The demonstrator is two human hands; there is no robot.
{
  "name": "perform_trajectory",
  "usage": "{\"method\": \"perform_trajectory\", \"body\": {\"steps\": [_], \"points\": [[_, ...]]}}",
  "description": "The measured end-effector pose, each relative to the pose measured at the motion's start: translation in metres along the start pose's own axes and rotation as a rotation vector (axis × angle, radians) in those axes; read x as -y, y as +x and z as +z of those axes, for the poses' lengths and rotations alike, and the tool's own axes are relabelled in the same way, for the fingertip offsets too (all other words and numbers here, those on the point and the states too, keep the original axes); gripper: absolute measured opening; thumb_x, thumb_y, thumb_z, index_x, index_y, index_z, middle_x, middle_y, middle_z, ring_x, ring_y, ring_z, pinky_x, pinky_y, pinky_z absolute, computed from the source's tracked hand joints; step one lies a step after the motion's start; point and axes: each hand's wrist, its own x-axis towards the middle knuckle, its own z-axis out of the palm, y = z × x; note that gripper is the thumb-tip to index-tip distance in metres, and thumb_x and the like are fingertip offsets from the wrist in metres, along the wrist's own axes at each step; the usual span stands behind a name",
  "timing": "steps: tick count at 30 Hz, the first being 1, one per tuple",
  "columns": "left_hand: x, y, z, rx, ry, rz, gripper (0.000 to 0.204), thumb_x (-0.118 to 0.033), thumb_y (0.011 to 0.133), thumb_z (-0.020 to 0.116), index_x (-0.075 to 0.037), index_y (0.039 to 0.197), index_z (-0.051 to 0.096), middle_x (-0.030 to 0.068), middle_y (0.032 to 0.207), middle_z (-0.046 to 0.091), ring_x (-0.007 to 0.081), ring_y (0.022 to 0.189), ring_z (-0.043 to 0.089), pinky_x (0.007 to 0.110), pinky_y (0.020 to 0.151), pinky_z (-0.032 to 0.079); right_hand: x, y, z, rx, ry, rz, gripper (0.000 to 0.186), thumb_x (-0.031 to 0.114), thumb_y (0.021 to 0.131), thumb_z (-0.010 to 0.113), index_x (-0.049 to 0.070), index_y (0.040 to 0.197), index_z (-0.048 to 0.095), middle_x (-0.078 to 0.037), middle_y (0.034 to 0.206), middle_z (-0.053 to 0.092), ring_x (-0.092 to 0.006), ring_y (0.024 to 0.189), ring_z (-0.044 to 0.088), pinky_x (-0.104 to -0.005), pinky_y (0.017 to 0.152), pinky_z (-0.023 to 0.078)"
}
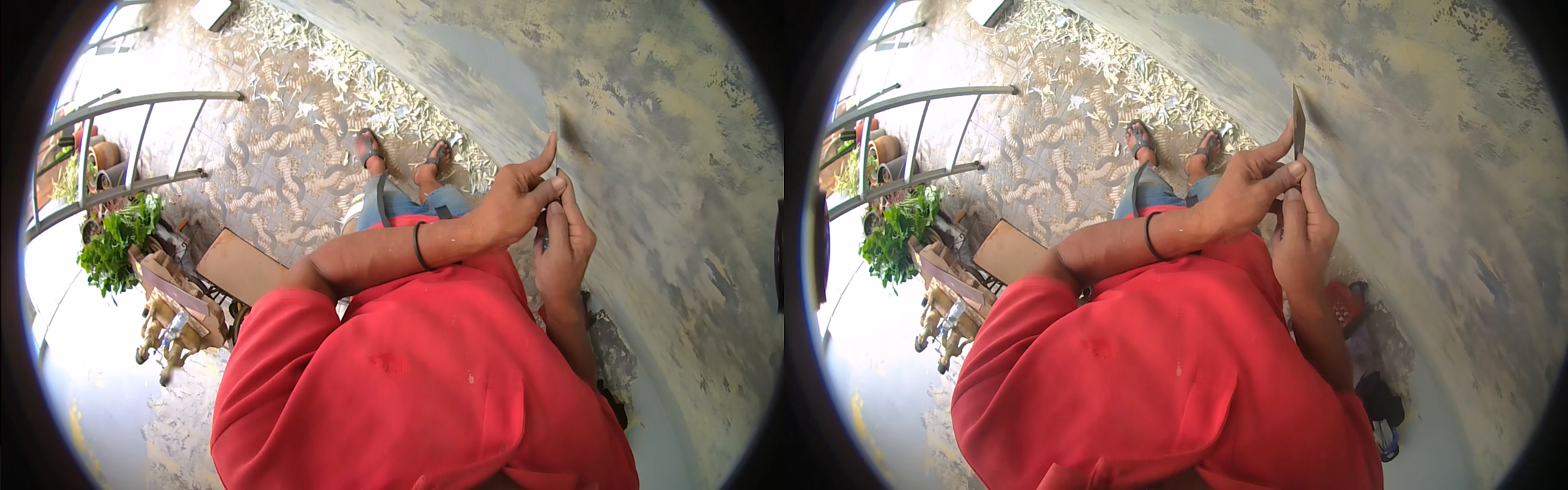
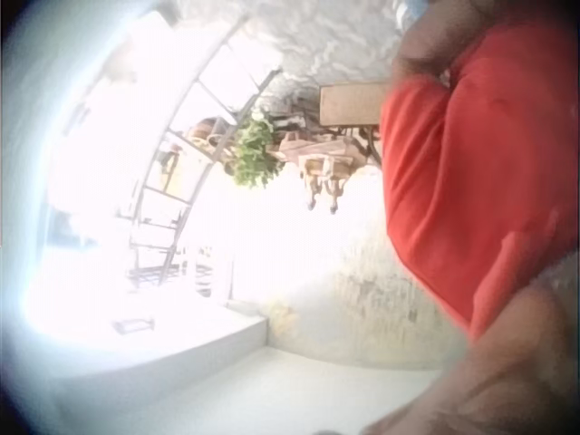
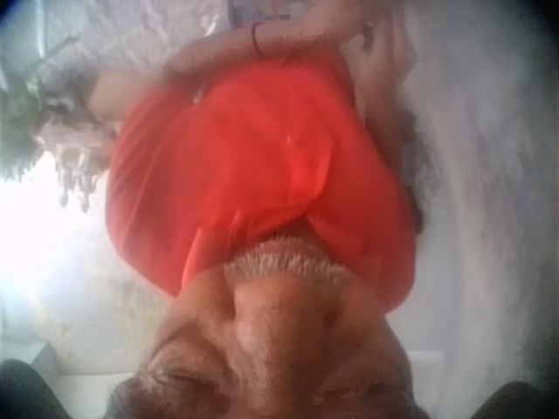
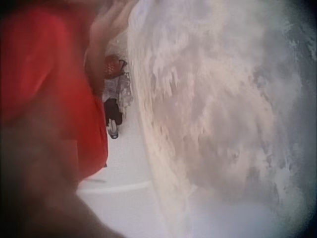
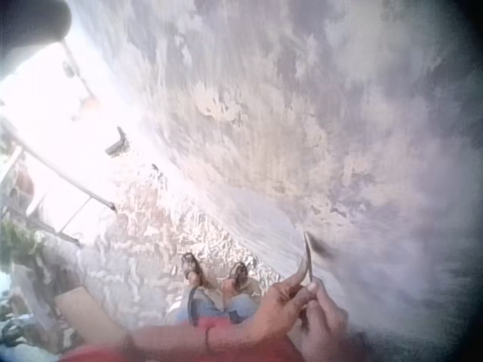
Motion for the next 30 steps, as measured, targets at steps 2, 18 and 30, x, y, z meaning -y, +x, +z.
{"method": "perform_trajectory", "body": {"steps": [2, 18, 30], "points": [[-0.001, 0.009, 0.002, -0.036, 0.015, -0.034, 0.069, -0.012, 0.107, 0.062, -0.007, 0.166, 0.027, -0.0011, 0.085, 0.064, 0.0038, 0.071, 0.053, 0.024, 0.056, 0.049, -0.003, 0.002, -0.004, -0.014, 0.003, -0.018, 0.044, 0.008, 0.108, 0.045, 0.002, 0.151, 0.055, 0.005, 0.073, 0.051, -0.0014, 0.058, 0.038, -0.0217, 0.051, 0.034], [0.001, 0.0, -0.001, 0.045, -0.096, -0.129, 0.067, -0.018, 0.106, 0.066, -0.015, 0.165, 0.034, 0.0026, 0.102, 0.068, 0.0103, 0.086, 0.063, 0.03, 0.066, 0.06, -0.016, 0.004, -0.006, -0.06, 0.145, 0.076, 0.04, 0.014, 0.108, 0.055, 0.001, 0.145, 0.061, 0.005, 0.072, 0.053, -0.002, 0.054, 0.04, -0.0215, 0.045, 0.031], [-0.005, 0.017, -0.024, -0.066, -0.059, -0.104, 0.051, -0.02, 0.108, 0.062, -0.004, 0.154, 0.048, 0.0067, 0.099, 0.069, 0.0145, 0.084, 0.067, 0.03, 0.066, 0.058, -0.022, 0.034, 0.011, 0.059, 0.229, 0.151, 0.039, 0.016, 0.108, 0.055, 0.004, 0.145, 0.062, 0.003, 0.08, 0.061, -0.002, 0.053, 0.043, -0.0216, 0.044, 0.032]]}}
